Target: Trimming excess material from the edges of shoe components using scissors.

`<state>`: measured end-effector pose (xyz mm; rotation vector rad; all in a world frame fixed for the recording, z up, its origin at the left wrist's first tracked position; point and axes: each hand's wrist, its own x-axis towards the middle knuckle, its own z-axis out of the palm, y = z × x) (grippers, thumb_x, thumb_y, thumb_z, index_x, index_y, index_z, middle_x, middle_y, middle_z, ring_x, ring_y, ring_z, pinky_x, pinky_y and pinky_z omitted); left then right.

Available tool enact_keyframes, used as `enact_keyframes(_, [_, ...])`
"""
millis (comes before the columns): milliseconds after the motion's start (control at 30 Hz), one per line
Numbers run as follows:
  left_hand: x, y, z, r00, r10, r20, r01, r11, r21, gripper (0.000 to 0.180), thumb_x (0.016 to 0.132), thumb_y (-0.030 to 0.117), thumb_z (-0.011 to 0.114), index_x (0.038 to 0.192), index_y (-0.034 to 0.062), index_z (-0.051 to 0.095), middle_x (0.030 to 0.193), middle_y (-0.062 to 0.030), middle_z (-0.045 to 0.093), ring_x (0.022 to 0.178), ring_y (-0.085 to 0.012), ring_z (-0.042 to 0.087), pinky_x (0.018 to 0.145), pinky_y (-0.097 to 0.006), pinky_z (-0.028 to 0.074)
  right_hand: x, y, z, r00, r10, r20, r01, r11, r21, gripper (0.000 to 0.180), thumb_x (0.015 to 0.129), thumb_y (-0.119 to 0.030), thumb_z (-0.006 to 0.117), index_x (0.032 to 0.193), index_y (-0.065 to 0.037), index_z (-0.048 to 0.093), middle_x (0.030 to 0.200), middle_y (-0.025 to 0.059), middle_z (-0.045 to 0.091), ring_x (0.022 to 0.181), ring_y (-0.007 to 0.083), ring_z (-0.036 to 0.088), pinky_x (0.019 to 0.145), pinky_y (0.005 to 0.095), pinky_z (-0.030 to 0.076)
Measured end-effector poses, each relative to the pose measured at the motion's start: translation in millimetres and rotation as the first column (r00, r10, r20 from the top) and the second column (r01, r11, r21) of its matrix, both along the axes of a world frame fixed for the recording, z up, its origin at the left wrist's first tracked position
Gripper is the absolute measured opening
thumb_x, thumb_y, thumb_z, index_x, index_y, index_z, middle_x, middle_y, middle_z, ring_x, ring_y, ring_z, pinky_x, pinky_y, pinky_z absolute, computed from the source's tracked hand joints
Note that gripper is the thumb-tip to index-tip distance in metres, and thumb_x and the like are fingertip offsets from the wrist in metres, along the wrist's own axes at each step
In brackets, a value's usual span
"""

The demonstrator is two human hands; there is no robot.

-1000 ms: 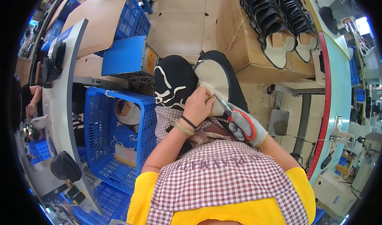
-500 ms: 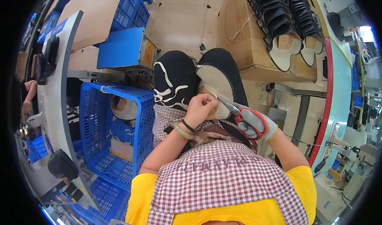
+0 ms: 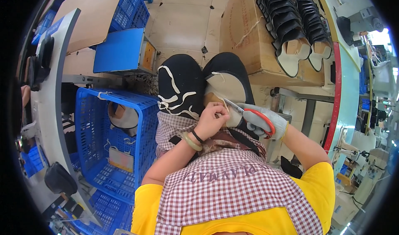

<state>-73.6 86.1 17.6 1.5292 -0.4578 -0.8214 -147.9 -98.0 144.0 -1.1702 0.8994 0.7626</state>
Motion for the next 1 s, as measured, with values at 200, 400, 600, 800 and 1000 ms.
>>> enact_keyframes(200, [-8, 1, 7, 0.994, -0.110, -0.018, 0.109, 0.992, -0.058, 0.007, 0.072, 0.005, 0.068, 0.078, 0.0044, 0.064, 0.113, -0.0155, 0.050, 0.104, -0.0272, 0.053, 0.084, -0.033, 0.046, 33, 1, -4, 0.990, 0.137, -0.026, -0.139, 0.989, -0.048, 0.031, 0.090, -0.039, 0.057, 0.109, -0.015, 0.056, 0.069, -0.0035, 0.051, 0.047, 0.0046, 0.042, 0.039, 0.0192, 0.028])
enact_keyframes(400, [-15, 2, 14, 0.941, -0.119, 0.317, 0.137, 0.990, -0.035, 0.008, 0.071, 0.004, 0.069, 0.074, 0.0037, 0.062, 0.117, -0.0189, 0.049, 0.106, -0.0299, 0.052, 0.083, -0.036, 0.047, 46, 2, -27, 0.982, 0.176, 0.065, -0.172, 0.983, -0.061, 0.033, 0.090, -0.044, 0.057, 0.103, -0.014, 0.057, 0.064, -0.0026, 0.050, 0.045, 0.0058, 0.042, 0.038, 0.0200, 0.029])
enact_keyframes(600, [18, -1, 13, 0.952, 0.266, 0.152, -0.277, 0.959, 0.058, 0.041, 0.073, 0.010, 0.070, 0.104, -0.0043, 0.048, 0.108, -0.0273, 0.053, 0.099, -0.0409, 0.055, 0.087, -0.040, 0.045, 14, 5, -52, 0.998, -0.020, 0.066, 0.021, 1.000, -0.006, 0.032, 0.092, -0.043, 0.054, 0.108, -0.015, 0.054, 0.067, -0.0022, 0.052, 0.045, 0.0054, 0.042, 0.038, 0.0194, 0.030])
enact_keyframes(800, [32, -10, 25, 0.953, 0.098, 0.288, -0.123, 0.990, 0.070, 0.027, 0.075, 0.004, 0.065, 0.099, 0.0005, 0.054, 0.099, -0.0192, 0.057, 0.093, -0.0382, 0.057, 0.080, -0.041, 0.047, -35, 28, -62, 0.912, -0.337, 0.236, 0.295, 0.935, 0.195, 0.044, 0.093, -0.048, 0.051, 0.122, -0.016, 0.049, 0.073, -0.0018, 0.054, 0.046, 0.0052, 0.039, 0.040, 0.0181, 0.029])
enact_keyframes(1000, [53, -31, 5, 0.865, 0.065, 0.498, -0.075, 0.997, 0.000, 0.024, 0.073, -0.003, 0.062, 0.097, 0.0024, 0.058, 0.106, -0.0165, 0.048, 0.085, -0.0347, 0.057, 0.073, -0.038, 0.050, -51, 25, -72, 0.799, -0.483, 0.357, 0.338, 0.853, 0.398, 0.053, 0.091, -0.058, 0.045, 0.092, -0.006, 0.053, 0.065, -0.0003, 0.050, 0.044, 0.0074, 0.038, 0.040, 0.0186, 0.030])
